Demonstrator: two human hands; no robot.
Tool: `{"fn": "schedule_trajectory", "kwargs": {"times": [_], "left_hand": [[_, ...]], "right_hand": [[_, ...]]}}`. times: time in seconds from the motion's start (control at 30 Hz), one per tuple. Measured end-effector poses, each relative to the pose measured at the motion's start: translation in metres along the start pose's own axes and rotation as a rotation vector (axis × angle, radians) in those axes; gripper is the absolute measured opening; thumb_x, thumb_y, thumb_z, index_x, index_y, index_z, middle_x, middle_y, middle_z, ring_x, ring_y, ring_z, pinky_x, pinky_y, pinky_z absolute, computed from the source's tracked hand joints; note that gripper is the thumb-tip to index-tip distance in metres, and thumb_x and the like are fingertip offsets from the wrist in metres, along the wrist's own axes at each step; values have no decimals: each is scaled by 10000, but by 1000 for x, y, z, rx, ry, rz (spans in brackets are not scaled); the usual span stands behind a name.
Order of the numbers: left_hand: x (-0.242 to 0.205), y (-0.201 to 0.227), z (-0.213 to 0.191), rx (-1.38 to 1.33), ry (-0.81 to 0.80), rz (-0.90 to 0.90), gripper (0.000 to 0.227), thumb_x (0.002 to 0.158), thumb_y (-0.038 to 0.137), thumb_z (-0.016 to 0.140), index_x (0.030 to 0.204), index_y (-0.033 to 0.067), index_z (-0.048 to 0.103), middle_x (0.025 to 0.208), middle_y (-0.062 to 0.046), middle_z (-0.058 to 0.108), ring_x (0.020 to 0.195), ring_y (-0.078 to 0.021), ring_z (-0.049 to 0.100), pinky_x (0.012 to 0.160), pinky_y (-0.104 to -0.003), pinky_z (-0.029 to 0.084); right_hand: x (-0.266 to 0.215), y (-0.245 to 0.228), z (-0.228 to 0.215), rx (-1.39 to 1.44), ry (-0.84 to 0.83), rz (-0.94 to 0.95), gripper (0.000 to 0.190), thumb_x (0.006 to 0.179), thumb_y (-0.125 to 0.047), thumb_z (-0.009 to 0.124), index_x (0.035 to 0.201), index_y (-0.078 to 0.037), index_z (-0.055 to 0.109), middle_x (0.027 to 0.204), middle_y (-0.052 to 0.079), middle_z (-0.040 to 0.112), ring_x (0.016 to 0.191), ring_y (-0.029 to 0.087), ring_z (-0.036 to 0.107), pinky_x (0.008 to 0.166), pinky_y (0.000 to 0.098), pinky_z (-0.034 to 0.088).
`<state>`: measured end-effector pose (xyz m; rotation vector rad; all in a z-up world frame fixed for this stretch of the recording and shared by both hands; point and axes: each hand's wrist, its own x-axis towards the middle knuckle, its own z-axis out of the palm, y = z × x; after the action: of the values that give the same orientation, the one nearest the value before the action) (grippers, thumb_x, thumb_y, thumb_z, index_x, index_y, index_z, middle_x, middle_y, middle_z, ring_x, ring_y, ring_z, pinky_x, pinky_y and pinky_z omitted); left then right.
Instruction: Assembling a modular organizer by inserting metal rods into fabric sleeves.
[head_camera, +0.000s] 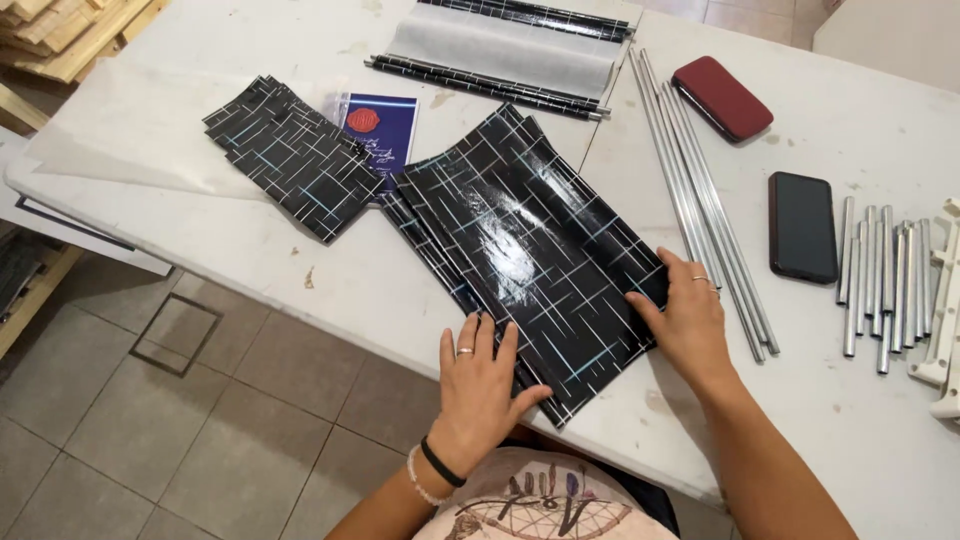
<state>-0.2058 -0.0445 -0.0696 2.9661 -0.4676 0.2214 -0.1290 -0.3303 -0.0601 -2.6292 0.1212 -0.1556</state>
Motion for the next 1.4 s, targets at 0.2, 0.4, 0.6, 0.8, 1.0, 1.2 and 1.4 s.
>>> {"fn": "schedule_trajectory", "kwargs": {"times": [0.2, 0.4, 0.6, 0.8, 1.0, 1.2, 1.4], "left_hand": [[-4, -6, 13, 24, 38, 26, 1199, 726, 955, 566, 1530, 79, 410, 1522, -204, 465, 1470, -380, 347, 1167, -651, 232], [-6, -7, 19, 61, 31, 18, 1167, 759, 968, 487, 1532, 97, 412, 1557, -184, 437, 1492, -364, 320, 1152, -667, 233], [-1, -6, 7, 75, 32, 18, 1121, 766, 963, 455, 1493, 111, 462, 1504, -171, 498, 1469, -347, 364, 1148, -684, 227], [26, -3, -15, 21, 118, 56, 872, 837, 745, 597, 1367, 53, 574, 1235, -160, 626, 1276, -386, 548, 1110, -683, 270], [106, 26, 5, -124, 208, 353, 626, 785, 413, 807, 1288, 80, 639, 1141, -149, 652, 1161, -406, 616, 1014, -641, 399], [191, 76, 51, -197, 99, 679, 591, 766, 390, 824, 1291, 171, 662, 1280, -77, 656, 1340, -334, 559, 1109, -686, 352], [205, 85, 68, -275, 35, 734, 517, 773, 422, 807, 1208, 167, 689, 1067, -35, 643, 1176, -324, 616, 1116, -737, 330]], "right_hand": [[4, 5, -8, -104, 79, 64, 274, 974, -367, 699, 1136, -146, 694, 1116, 36, 726, 1010, 301, 667, 837, 476, 491], [5, 3, -12, -104, 65, 109, 291, 985, -459, 659, 1082, -193, 725, 970, 14, 739, 855, 271, 672, 742, 463, 478], [4, 3, -15, -74, 72, 97, 288, 994, -444, 645, 1143, -207, 711, 919, 9, 736, 799, 256, 671, 728, 447, 477], [3, 8, -23, -55, 123, -18, 281, 1028, -435, 633, 1160, -201, 715, 1040, 20, 748, 870, 295, 700, 789, 471, 521], [4, 49, -45, -211, 228, 2, 276, 1015, -420, 696, 1145, -179, 726, 1005, 69, 735, 921, 332, 741, 824, 491, 583], [8, 55, -42, -237, 183, 21, 317, 912, -416, 756, 1113, -171, 735, 974, 118, 720, 893, 415, 732, 802, 550, 577], [20, 76, -7, -309, 221, -23, 330, 903, -496, 706, 1102, -234, 730, 987, 71, 656, 878, 383, 729, 779, 513, 590]]}}
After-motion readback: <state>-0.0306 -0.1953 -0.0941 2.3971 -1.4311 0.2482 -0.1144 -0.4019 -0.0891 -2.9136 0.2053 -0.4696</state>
